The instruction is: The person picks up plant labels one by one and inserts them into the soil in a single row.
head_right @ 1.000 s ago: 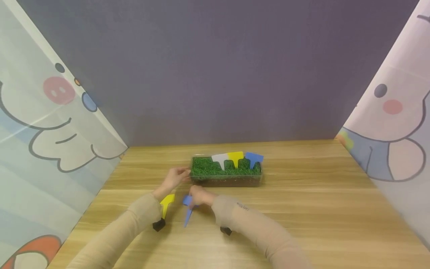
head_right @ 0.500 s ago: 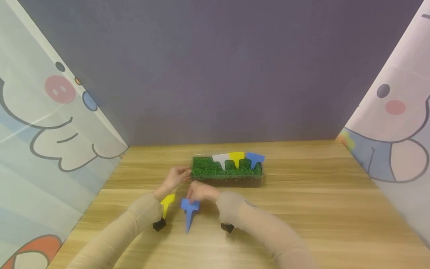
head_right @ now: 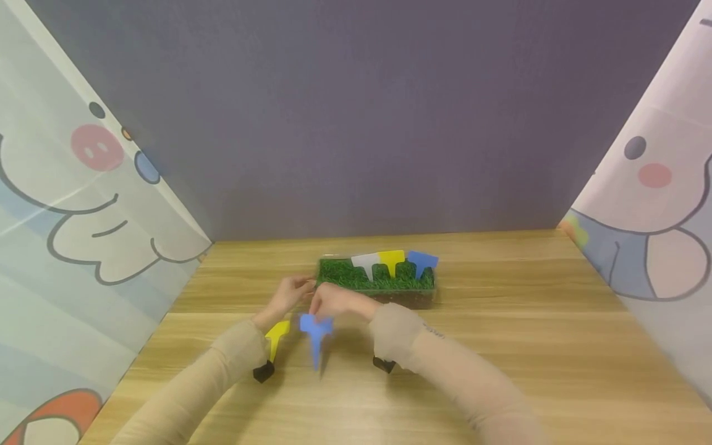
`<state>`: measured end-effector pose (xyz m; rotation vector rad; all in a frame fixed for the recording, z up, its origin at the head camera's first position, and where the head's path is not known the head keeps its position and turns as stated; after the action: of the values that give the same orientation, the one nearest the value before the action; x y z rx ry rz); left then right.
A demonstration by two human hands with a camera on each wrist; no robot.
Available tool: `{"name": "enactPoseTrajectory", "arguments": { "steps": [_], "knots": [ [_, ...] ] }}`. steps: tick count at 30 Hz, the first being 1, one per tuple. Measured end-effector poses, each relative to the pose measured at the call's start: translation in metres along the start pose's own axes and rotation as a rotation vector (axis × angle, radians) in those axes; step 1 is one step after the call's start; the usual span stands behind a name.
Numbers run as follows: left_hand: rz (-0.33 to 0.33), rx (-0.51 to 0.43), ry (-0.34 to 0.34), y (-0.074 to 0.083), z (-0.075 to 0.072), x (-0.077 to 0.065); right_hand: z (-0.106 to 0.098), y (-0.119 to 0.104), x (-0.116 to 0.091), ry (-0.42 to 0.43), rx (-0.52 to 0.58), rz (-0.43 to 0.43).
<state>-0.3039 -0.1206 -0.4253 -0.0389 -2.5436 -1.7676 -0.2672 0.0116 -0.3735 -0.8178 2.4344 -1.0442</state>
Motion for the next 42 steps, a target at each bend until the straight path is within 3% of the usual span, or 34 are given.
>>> {"name": "enactPoseTrajectory", "arguments": {
  "steps": [14, 21, 32, 42],
  "knots": [
    [-0.032, 0.052, 0.004, -0.001, -0.002, 0.001, -0.039, -0.012, -0.005, 0.078, -0.056, -0.077],
    [-0.044, -0.016, 0.002, -0.002, -0.002, 0.001, -0.059, -0.019, -0.007, 0.088, -0.056, -0.062],
    [-0.059, 0.014, 0.028, -0.003, -0.002, 0.001, -0.078, -0.023, -0.003, 0.206, -0.144, -0.071],
    [-0.031, 0.016, -0.002, 0.007, -0.002, -0.004, -0.089, -0.018, 0.001, 0.316, -0.201, -0.029]
  ]
}}
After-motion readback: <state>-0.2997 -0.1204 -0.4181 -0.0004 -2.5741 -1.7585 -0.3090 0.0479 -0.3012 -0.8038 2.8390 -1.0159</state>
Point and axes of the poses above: each hand's wrist, its own x-axis towards the middle knuckle, its own z-axis out of the palm, y = z × x, the point moved 3 cm from there along x, towards the middle knuckle, and after that the axes turned 10 degrees about y, right-handed, at the moved point
